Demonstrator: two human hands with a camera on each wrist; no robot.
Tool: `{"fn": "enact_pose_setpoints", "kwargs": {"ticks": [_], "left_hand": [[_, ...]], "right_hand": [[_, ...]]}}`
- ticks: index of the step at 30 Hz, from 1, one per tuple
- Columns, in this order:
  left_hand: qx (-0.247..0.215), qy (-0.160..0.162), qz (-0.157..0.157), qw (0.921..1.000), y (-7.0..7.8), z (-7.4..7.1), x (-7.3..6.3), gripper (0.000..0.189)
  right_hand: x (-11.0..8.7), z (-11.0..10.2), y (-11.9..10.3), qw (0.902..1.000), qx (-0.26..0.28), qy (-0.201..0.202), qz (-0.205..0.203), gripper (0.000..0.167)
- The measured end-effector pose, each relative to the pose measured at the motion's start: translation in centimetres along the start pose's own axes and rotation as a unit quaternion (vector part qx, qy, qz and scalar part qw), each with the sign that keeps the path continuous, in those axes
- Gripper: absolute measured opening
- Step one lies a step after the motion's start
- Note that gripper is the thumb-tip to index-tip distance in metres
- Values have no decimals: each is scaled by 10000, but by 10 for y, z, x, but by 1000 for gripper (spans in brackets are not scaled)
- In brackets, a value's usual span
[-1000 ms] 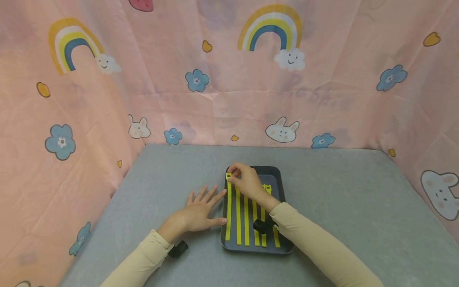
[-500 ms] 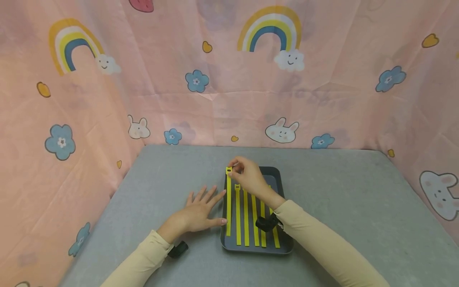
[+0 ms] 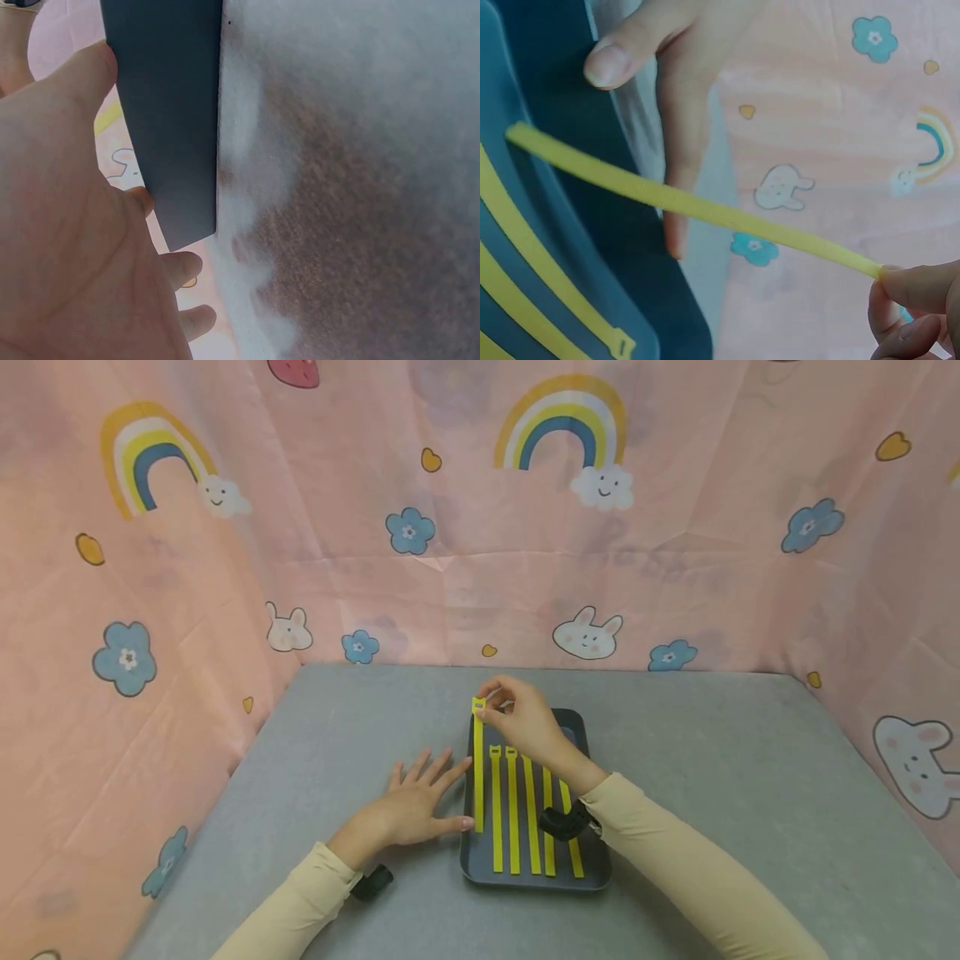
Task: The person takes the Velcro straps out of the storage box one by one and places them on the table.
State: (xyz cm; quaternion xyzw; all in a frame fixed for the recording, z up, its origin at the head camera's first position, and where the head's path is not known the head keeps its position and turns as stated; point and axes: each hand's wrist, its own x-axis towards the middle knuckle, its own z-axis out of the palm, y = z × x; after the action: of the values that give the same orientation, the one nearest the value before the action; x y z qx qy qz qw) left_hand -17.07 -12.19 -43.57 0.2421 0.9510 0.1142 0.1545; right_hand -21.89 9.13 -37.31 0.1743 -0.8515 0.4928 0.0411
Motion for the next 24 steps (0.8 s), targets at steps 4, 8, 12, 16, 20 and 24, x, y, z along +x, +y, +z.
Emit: {"fn": "enact_pose_setpoints", "kwargs": {"ticks": [4, 8, 12, 16, 20, 24], "left_hand": [[-36, 7, 67, 10000, -2, 1, 0, 89], [-53, -1, 79, 10000, -2, 3, 1, 91], [33, 32, 8, 10000, -1, 2, 1, 90], [69, 34, -56, 10000, -1, 2, 0, 88], [-25, 42, -69, 10000, -2, 6, 1, 89], [-60, 98, 18, 9999, -4, 8, 3, 90]], "right_hand": [[-1, -6, -6, 9999, -37, 108, -27, 16], [-1, -12, -11, 9999, 42, 127, -28, 16], [-2, -20, -15, 9997, 216, 119, 21, 17], [-4, -28, -19, 9990, 411, 160, 5, 19], [-6, -37, -21, 9985, 495, 210, 54, 20], [-8, -49, -24, 9989, 384, 251, 102, 21]]}}
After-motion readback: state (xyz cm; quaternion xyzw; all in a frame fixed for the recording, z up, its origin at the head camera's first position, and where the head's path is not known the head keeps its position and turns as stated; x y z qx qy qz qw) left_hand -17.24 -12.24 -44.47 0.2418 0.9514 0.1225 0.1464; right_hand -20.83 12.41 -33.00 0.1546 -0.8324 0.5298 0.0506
